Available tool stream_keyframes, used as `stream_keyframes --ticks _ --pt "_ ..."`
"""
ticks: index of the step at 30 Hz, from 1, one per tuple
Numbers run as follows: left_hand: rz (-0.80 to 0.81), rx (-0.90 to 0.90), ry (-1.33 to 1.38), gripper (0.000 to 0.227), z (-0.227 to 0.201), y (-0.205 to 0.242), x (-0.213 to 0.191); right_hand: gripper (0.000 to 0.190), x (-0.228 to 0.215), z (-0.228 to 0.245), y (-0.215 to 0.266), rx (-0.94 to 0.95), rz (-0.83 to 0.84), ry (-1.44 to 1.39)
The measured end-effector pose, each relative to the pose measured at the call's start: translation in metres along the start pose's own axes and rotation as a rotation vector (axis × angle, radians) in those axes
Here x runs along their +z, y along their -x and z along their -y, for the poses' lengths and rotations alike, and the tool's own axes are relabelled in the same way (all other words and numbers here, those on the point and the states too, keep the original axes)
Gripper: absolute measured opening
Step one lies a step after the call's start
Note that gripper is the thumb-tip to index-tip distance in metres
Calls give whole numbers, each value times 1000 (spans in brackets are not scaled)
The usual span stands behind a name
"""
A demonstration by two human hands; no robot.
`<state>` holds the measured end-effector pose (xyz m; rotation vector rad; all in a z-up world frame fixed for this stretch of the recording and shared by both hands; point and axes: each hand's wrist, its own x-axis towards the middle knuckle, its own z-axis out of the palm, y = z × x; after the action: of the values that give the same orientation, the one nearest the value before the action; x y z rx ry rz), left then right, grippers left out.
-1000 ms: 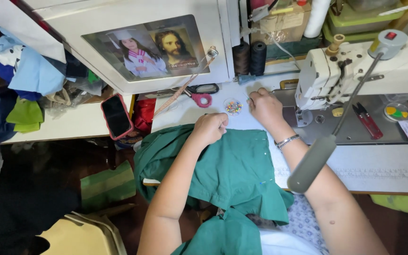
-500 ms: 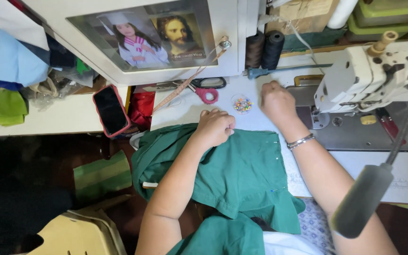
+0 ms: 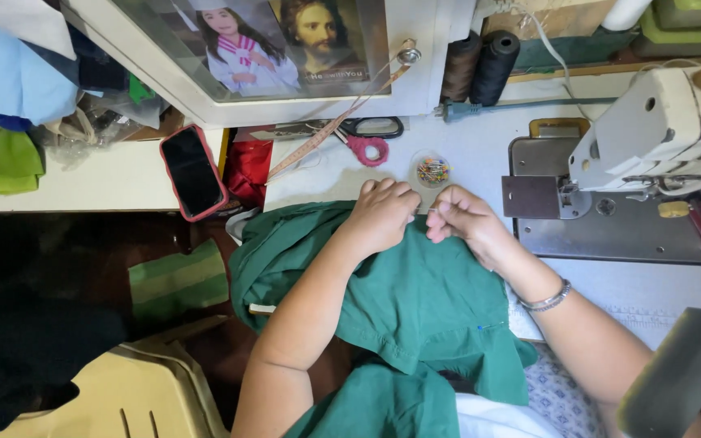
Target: The person pins a green fabric garment on their lap using colorful pins. They align the fabric edges and insert pins to secure the layers together.
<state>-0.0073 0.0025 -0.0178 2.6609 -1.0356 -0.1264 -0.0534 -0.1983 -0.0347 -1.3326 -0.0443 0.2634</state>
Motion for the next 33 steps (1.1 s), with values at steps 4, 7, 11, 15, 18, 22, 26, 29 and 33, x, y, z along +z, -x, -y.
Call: stream_keyframes --ticks 4,7,11,15,18,22,26,29,33 --pt "64 -27 57 10 -1 1 -13 18 -9 -24 -14 108 -47 108" --pt "68 -34 60 10 -1 4 -18 17 -12 -24 -16 157 -41 287" --pt "46 -33 -46 8 1 6 -19 13 -17 -25 -20 132 -2 588" --pt "20 -37 -31 12 3 8 -10 11 -9 -9 -14 82 37 752" --pt "74 -68 20 15 3 6 -13 13 -4 4 -10 69 35 805" --pt "80 -65 61 14 3 6 -10 14 5 17 -5 55 47 836" --pt "95 -57 16 19 1 6 -13 17 8 24 -1 -15 91 930" --pt "134 -75 47 21 1 5 -16 18 7 24 0 -88 129 990" --pt "175 -80 94 23 -2 5 -26 20 2 21 2 -138 158 1079"
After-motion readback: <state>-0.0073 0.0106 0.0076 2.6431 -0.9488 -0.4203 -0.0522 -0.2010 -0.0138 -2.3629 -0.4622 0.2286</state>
